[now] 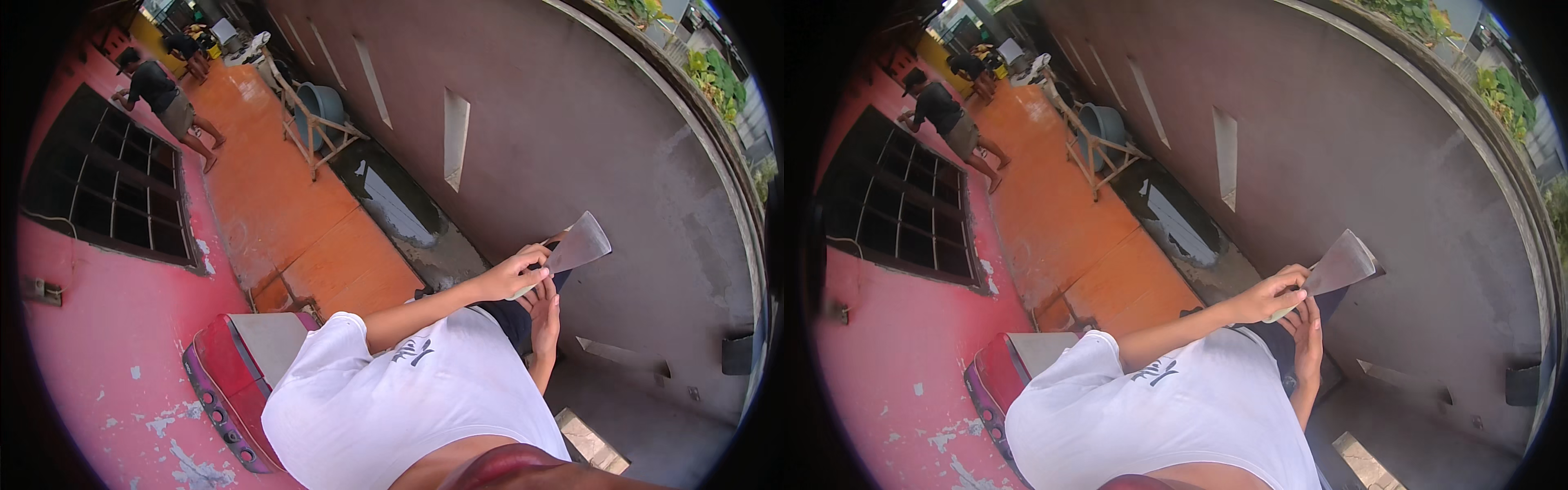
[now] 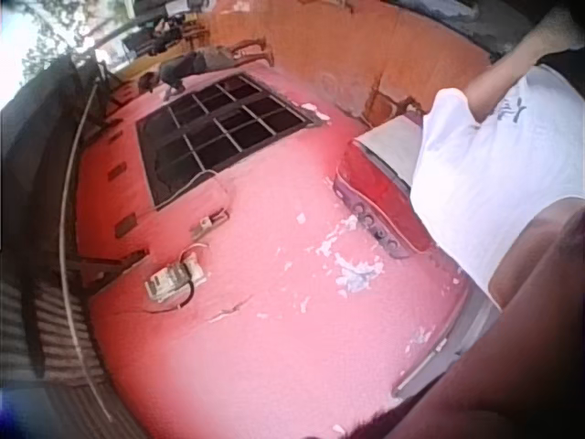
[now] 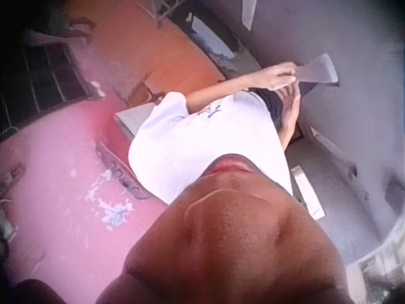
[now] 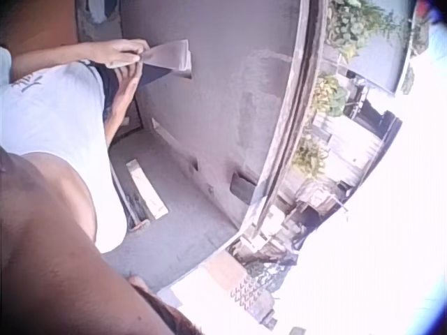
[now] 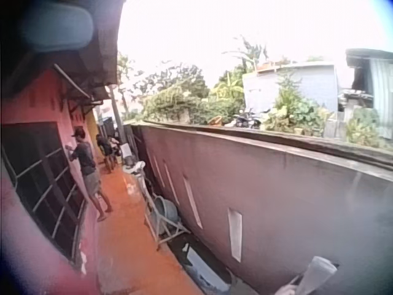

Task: The person uses a metal trowel to smooth a concrete ceiling surface. They repeatedly scrape and level the wet concrete, occasionally touching the surface with their hand to check texture. The work continues across the same ceiling area throughout the clip.

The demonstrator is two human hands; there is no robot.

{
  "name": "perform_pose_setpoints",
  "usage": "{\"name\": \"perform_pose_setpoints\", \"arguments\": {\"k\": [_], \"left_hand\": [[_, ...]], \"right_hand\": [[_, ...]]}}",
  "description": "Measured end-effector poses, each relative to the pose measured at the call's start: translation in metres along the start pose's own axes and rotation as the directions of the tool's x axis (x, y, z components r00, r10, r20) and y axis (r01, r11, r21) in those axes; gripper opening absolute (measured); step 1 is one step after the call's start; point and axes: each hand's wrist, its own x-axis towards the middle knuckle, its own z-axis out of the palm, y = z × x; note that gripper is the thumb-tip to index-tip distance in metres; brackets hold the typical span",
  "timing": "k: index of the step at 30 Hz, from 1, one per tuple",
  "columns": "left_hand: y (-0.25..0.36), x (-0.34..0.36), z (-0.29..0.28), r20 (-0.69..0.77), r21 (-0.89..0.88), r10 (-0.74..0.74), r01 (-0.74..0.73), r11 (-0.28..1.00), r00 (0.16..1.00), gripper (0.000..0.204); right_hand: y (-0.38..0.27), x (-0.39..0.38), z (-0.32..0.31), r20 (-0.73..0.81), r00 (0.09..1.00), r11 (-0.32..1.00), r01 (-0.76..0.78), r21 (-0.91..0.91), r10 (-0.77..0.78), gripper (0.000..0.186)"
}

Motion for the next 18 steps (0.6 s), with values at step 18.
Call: {"name": "perform_pose_setpoints", "arguments": {"k": [18], "left_hand": [[0.076,0.155,0.117,0.338,0.712,0.330,-0.469,0.522,0.881,0.062]], "right_hand": [[-0.086,0.021,-0.064,-0.528,0.740,0.883,0.467,-0.043,-0.417,0.060]]}}
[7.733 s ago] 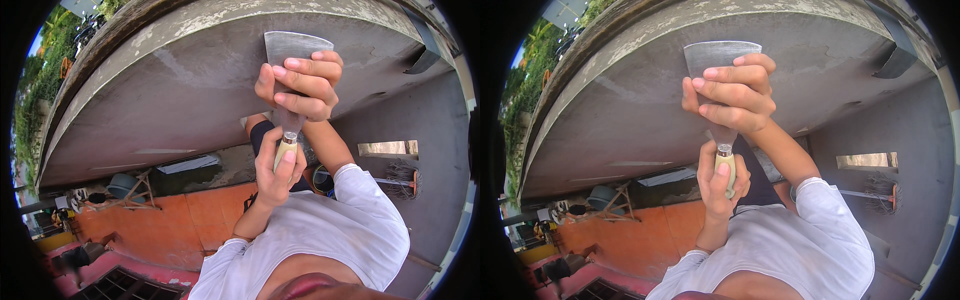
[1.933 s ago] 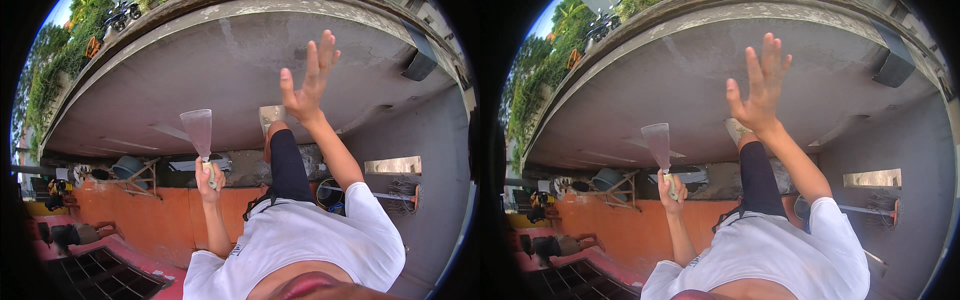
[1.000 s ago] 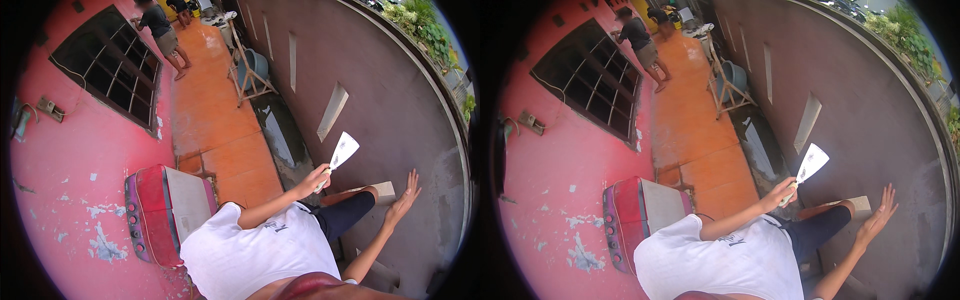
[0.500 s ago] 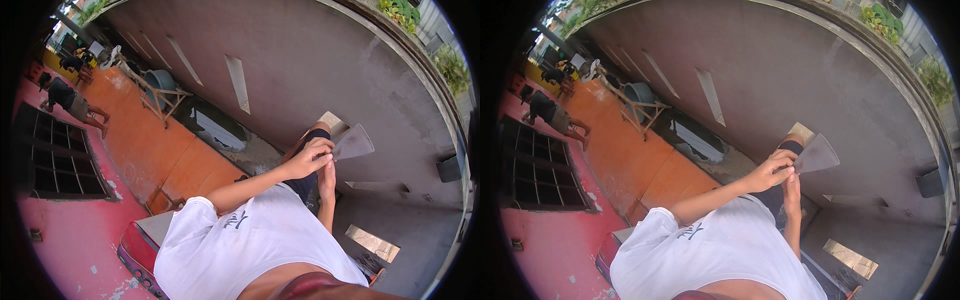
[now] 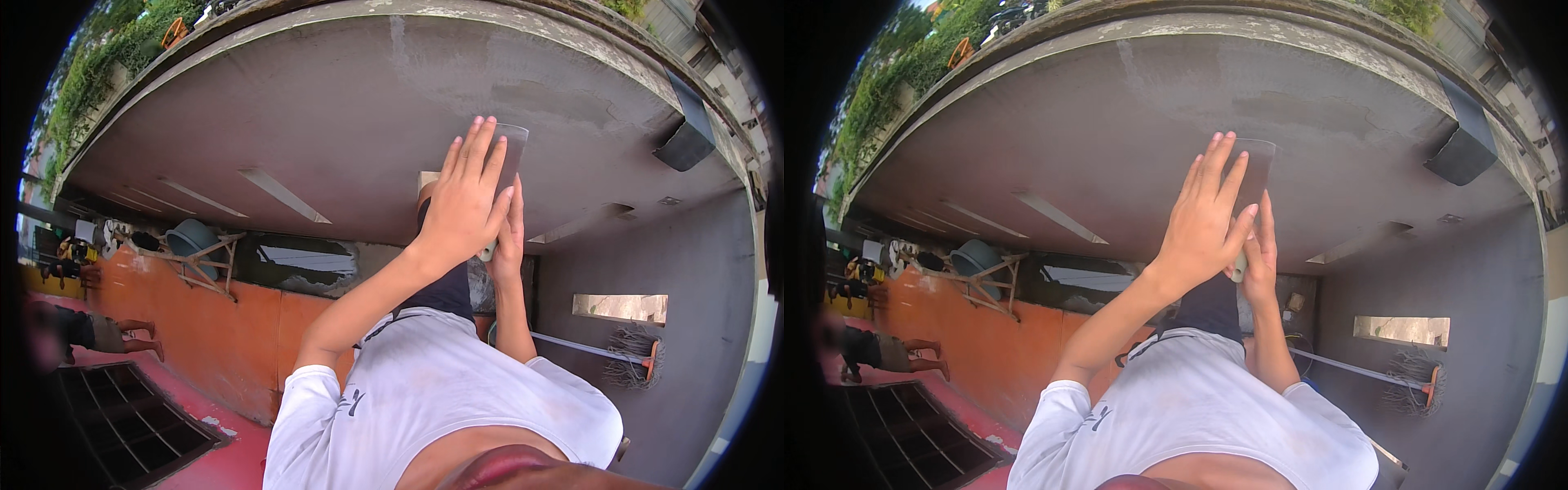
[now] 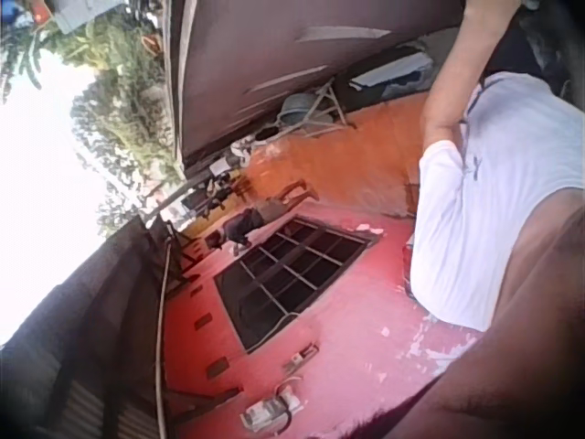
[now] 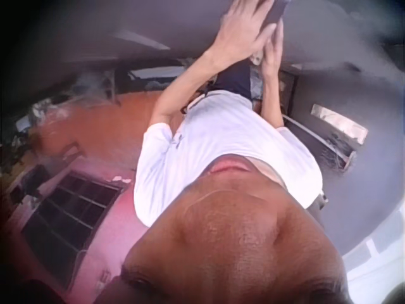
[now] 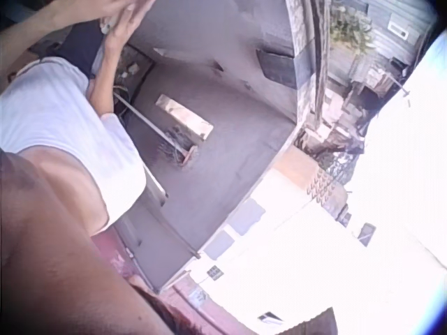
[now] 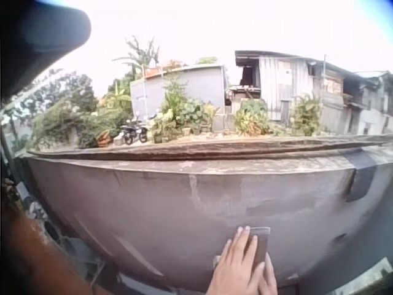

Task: The person uses a metal trowel to smooth a concrete ceiling surface. They repeatedly scrape and level the wet concrete, occasionally touching the surface with their hand to check texture. The work continues across the same ceiling area throughout the clip.

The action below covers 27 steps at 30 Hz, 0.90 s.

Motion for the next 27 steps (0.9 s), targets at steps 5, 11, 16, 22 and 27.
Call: {"name": "perform_pose_setpoints", "arguments": {"k": [5,11,16,22,27], "left_hand": [[0.015,0.022,0.002,0.069,0.279,0.004,-0.023,0.960,0.998,0.069],[0.005,0.033,0.018,0.010,0.169,0.019,-0.020,0.985,1.000,0.075],[-0.006,0.032,0.016,0.077,0.246,0.033,-0.051,0.968,0.996,0.077],[-0.009,0.041,0.001,0.057,0.245,0.077,-0.089,0.965,0.995,0.083],[-0.014,0.039,-0.008,0.073,0.117,0.101,-0.109,0.987,0.992,0.087]], "right_hand": [[-0.013,0.025,0.025,-0.042,0.986,0.975,0.154,-0.161,-0.163,0.062],[-0.005,0.045,0.025,-0.029,0.988,0.987,0.152,-0.043,-0.154,0.072],[0.000,0.042,0.035,-0.072,0.988,0.987,0.144,0.077,-0.139,0.068],[0.002,0.052,0.047,-0.088,0.955,0.952,0.271,-0.142,-0.285,0.070],[-0.010,0.042,0.060,-0.072,0.957,0.953,0.269,-0.140,-0.280,0.067]]}}
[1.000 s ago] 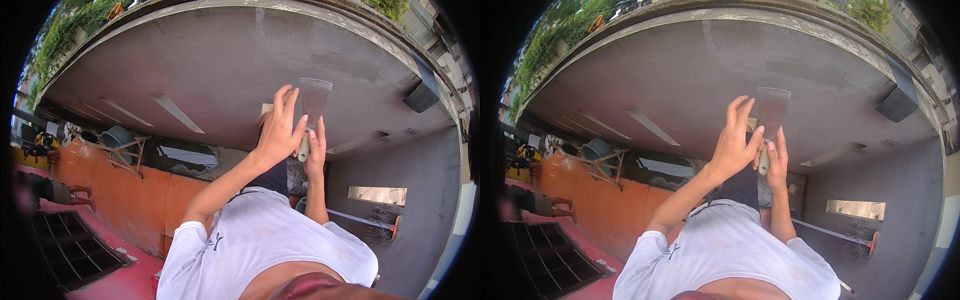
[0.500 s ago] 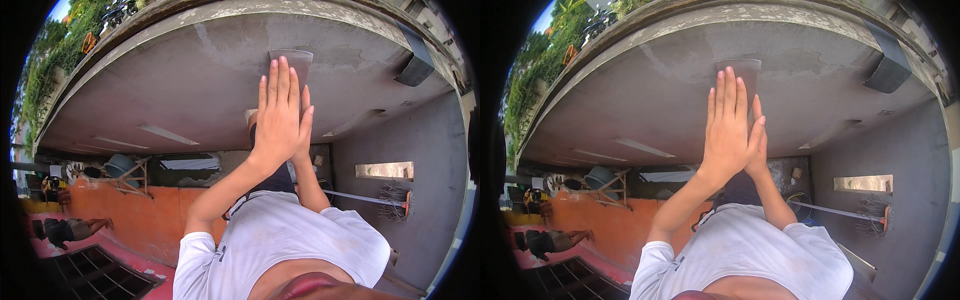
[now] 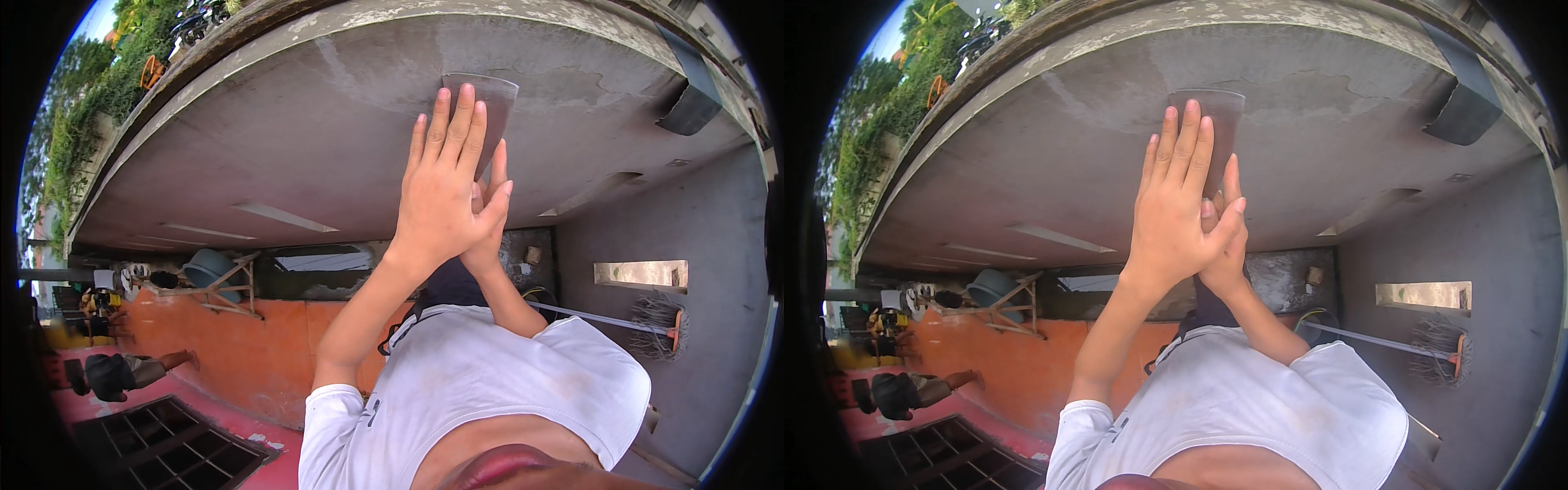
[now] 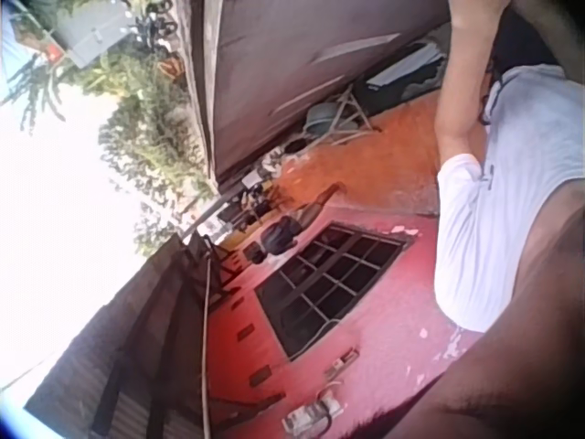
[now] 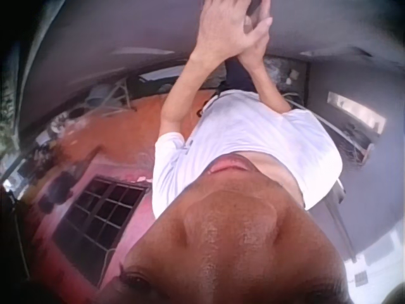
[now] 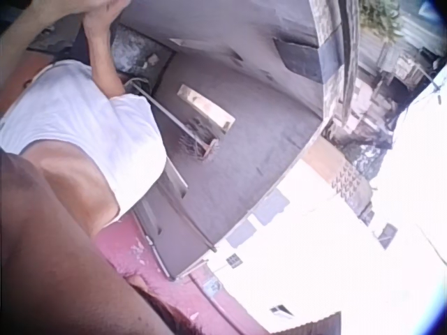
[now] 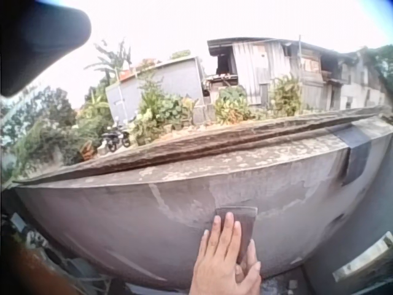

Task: The person uses a metal trowel to smooth a concrete ceiling surface. They repeatedly scrape and level the wet concrete, occasionally touching the surface with their hand to check texture. The work continues across the same ceiling area throughout the clip.

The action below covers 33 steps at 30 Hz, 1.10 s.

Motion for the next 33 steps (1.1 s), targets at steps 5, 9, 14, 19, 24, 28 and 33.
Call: {"name": "perform_pose_setpoints", "arguments": {"k": [5,9,14,19,24,28,33], "left_hand": [[-0.002,-0.002,-0.003,-0.023,-0.108,0.033,-0.035,0.994,0.999,0.093],[-0.007,-0.002,0.002,-0.053,-0.143,0.061,-0.068,0.987,0.997,0.094],[-0.007,0.000,0.001,-0.075,-0.112,0.076,-0.085,0.990,0.994,0.090],[-0.007,-0.001,0.006,-0.107,-0.049,0.081,-0.087,0.995,0.991,0.090],[-0.004,0.023,-0.003,-0.190,0.051,0.136,-0.128,0.990,0.972,0.090],[-0.004,0.011,-0.005,-0.099,0.006,0.096,-0.096,0.995,0.990,0.091],[-0.007,0.008,-0.005,-0.099,0.004,0.098,-0.098,0.995,0.990,0.092]], "right_hand": [[-0.006,-0.005,0.006,-0.004,1.000,0.996,0.004,0.091,-0.004,0.067],[-0.004,-0.006,0.004,-0.017,1.000,1.000,-0.011,-0.006,0.011,0.067],[0.001,-0.004,0.004,-0.048,0.999,0.999,-0.010,-0.034,0.008,0.067],[0.009,-0.004,0.001,-0.057,0.998,0.999,0.009,-0.036,-0.011,0.068],[-0.007,0.021,0.014,-0.056,0.998,0.991,0.043,0.127,-0.036,0.069],[-0.001,0.007,0.017,-0.120,0.992,0.998,0.034,0.049,-0.028,0.069],[0.001,0.004,0.013,-0.085,0.996,0.998,0.013,0.068,-0.007,0.069]]}}
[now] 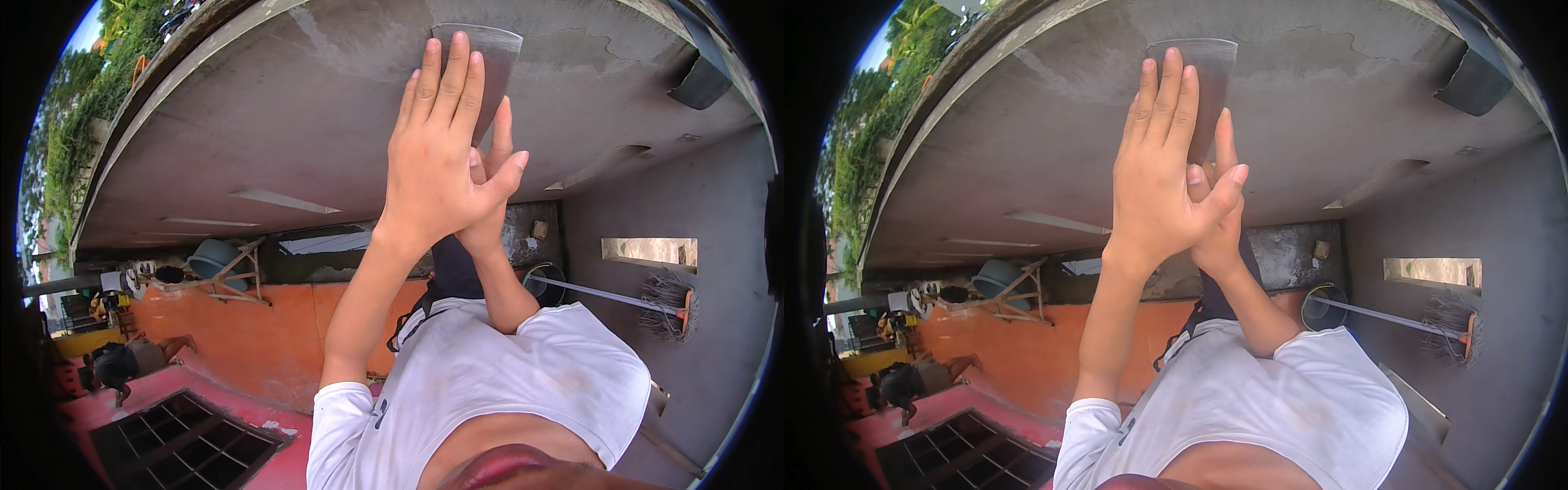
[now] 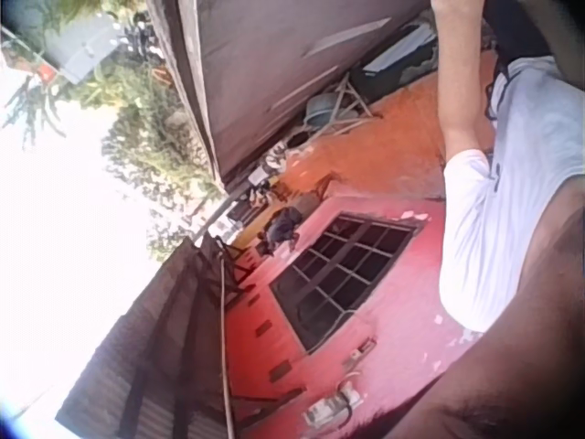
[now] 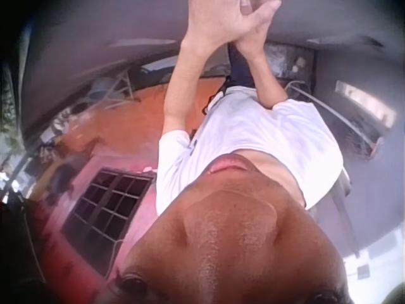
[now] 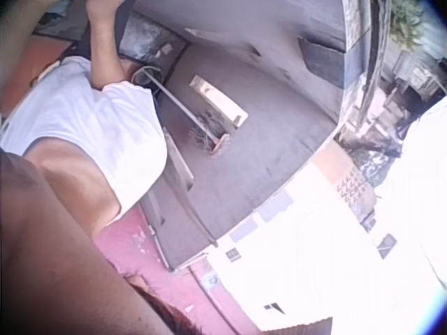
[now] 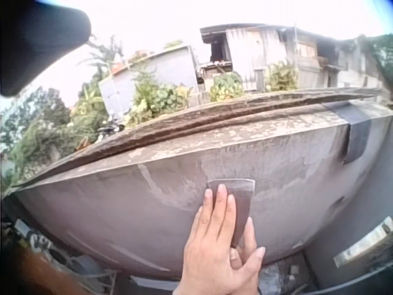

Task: The person uses a metal trowel to smooth a concrete ceiling surface. They repeatedly scrape and level the wet concrete, occasionally touching the surface with their hand to check texture. The work continues across the same ceiling area throughout the clip.

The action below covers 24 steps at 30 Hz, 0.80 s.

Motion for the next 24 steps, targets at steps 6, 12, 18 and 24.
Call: {"name": "perform_pose_setpoints", "arguments": {"k": [6,12,18,24], "left_hand": [[0.002,0.001,0.000,0.016,0.008,-0.012,0.012,1.000,1.000,0.092],[0.002,0.018,-0.013,-0.051,0.020,0.019,-0.018,1.000,0.999,0.092],[0.000,0.008,-0.007,-0.016,-0.008,0.003,-0.003,1.000,1.000,0.091],[0.001,0.039,-0.025,-0.103,0.025,0.080,-0.078,0.997,0.991,0.086]], "right_hand": [[-0.005,0.001,0.003,-0.036,0.999,0.999,-0.037,-0.012,0.036,0.068],[-0.018,0.014,0.008,0.033,0.999,0.999,-0.032,-0.012,0.032,0.067],[-0.011,0.008,0.017,-0.089,0.996,1.000,0.004,0.017,-0.003,0.067],[-0.036,0.033,0.016,0.090,0.996,0.996,0.010,0.088,-0.018,0.066]]}}
